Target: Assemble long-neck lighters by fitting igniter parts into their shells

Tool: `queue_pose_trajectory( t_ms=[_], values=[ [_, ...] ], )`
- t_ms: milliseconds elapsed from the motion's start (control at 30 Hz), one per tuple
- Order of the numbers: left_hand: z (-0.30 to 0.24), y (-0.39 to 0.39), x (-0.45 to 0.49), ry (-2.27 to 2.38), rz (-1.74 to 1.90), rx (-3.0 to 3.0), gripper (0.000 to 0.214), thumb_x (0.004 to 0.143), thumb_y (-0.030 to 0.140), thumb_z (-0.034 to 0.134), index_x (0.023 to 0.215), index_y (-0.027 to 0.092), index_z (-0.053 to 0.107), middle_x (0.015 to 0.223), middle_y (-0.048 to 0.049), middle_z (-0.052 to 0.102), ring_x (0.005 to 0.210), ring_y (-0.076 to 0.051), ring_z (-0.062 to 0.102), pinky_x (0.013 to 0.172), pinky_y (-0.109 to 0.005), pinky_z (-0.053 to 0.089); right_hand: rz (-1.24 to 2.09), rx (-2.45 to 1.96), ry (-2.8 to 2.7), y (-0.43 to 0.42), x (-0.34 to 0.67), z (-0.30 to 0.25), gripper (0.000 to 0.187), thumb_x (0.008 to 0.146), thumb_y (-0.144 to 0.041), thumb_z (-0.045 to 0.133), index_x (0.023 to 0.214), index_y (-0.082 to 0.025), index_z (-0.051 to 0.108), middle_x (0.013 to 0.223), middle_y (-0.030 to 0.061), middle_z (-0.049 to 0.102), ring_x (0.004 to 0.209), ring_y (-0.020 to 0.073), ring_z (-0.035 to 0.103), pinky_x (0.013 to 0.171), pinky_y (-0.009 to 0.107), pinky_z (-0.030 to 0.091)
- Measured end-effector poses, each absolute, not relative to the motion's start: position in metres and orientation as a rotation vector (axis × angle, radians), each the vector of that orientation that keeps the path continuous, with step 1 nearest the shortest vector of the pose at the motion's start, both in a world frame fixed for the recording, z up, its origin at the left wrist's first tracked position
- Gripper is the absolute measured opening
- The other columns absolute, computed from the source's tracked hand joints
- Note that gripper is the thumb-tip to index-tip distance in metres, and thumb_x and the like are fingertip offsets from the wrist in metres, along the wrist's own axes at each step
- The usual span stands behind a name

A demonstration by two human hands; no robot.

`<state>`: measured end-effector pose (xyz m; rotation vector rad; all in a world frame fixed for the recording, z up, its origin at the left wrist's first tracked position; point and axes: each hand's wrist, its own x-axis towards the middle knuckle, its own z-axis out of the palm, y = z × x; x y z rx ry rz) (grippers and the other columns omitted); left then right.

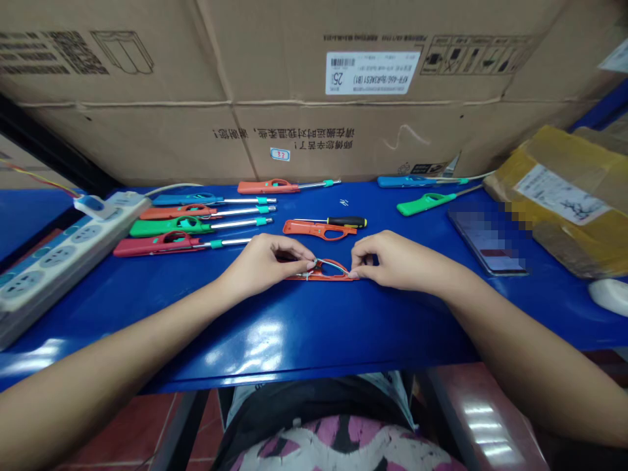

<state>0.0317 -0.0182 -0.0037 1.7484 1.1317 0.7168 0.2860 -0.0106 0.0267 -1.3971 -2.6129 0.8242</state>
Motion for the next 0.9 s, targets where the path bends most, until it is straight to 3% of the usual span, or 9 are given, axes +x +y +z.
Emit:
queue_pose_trajectory(
  t_ms=[633, 900],
  values=[
    [-0.012, -0.019, 0.043, 1.16, 0.826, 1.653, 0.014, 0.076, 0.027, 0.081, 0.084, 0.015, 0.077, 0.076, -0.0033, 0.077, 0.065, -0.012, 0.07, 0.064, -0.02, 0.057, 0.779, -1.39, -2.639, -0.011, 0.286, 0.026, 0.012, 0.084, -0.018, 0.067, 0.074, -0.02, 0.073, 0.074, -0.0004, 0.072, 0.065, 0.0122, 0.058, 0.059, 0.025, 0.035],
    [-0.009, -0.017, 0.042, 1.175, 0.754, 1.7, 0.014, 0.075, 0.025, 0.08, 0.084, 0.015, 0.076, 0.077, -0.0038, 0.077, 0.07, -0.015, 0.072, 0.067, -0.023, 0.057, 0.807, -1.384, -2.618, -0.011, 0.286, 0.025, 0.012, 0.084, -0.016, 0.067, 0.074, -0.019, 0.073, 0.074, 0.0004, 0.073, 0.065, 0.0123, 0.059, 0.059, 0.024, 0.035]
  ],
)
